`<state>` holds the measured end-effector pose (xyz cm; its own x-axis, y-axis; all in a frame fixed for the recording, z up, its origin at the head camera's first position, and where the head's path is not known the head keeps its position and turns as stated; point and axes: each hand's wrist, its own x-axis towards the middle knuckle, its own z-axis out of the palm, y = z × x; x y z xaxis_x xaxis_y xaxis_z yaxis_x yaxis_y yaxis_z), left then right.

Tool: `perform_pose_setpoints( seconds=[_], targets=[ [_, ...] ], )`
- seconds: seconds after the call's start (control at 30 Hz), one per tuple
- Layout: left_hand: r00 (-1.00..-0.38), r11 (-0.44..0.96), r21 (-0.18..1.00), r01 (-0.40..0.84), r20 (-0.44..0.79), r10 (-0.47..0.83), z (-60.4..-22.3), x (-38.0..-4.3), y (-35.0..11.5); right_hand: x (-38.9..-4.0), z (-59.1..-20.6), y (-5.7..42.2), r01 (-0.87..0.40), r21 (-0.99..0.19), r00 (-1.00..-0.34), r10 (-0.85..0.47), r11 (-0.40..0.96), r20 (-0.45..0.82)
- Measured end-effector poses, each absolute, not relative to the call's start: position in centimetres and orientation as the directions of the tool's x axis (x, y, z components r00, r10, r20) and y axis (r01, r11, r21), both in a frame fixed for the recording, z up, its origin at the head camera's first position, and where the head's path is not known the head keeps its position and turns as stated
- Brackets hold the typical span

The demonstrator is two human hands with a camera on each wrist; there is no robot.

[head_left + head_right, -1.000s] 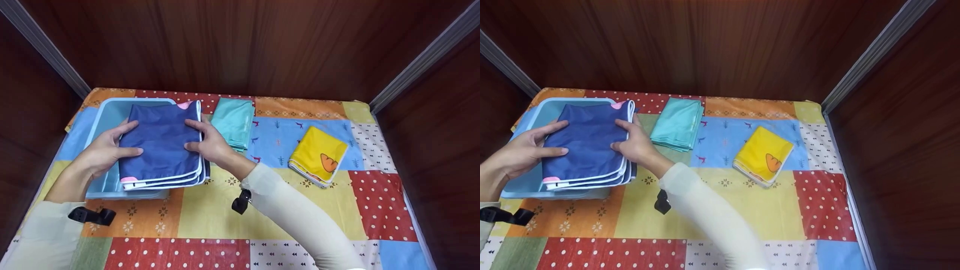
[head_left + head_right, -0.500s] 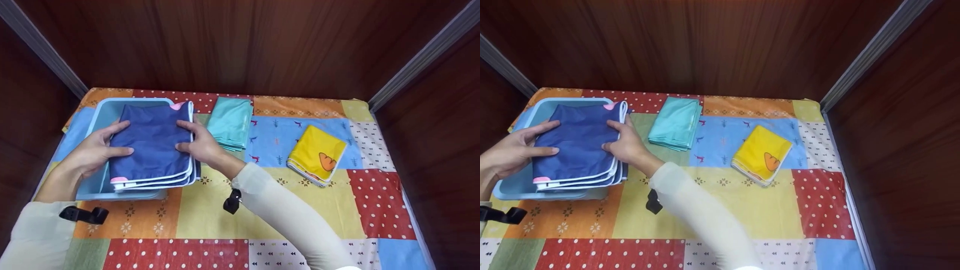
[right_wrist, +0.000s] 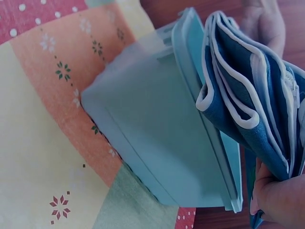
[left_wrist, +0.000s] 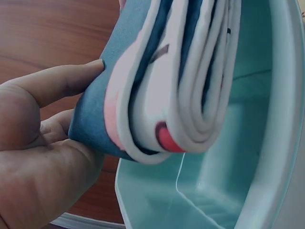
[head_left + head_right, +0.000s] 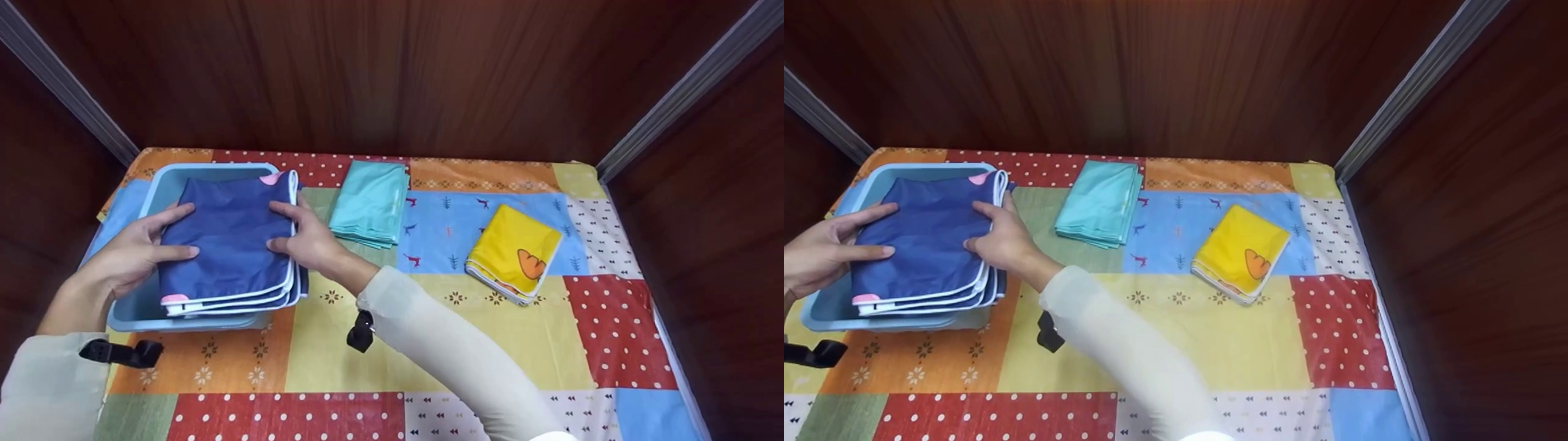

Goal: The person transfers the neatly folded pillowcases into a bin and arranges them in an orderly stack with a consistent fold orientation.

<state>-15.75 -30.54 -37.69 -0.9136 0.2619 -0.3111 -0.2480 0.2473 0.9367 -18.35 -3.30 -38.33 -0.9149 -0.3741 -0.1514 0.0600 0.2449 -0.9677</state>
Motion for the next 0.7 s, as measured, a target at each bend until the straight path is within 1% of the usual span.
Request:
perform_pose_setpoints(
  seconds=[0.17,0.37,0.53,0.7],
  targets=[
    [-0.91,0.215,0.941,-0.26,-0.313,0.271,-38.1,-15.8,-31.5,-18.4,-38.5,-4.1,0.053,-0.966,-0.916,-0.373,0.254,-0.148],
    [-0.909,0.101,0.952,-0.29,-0.307,0.283,-38.5,-16.0,-32.6,-18.6,-38.7,-4.8,0.064,-0.968,-0.916,-0.37,0.243,-0.154],
    [-0.906,0.072,0.947,-0.314,-0.321,0.277,-38.6,-16.1,-33.5,-18.7,-38.7,-5.5,0.051,-0.971,-0.918,-0.371,0.234,-0.137],
    [-0.899,0.063,0.934,-0.351,-0.355,0.257,-38.6,-16.1,-34.3,-18.8,-38.8,-6.2,0.061,-0.968,-0.918,-0.367,0.242,-0.149]
  ],
)
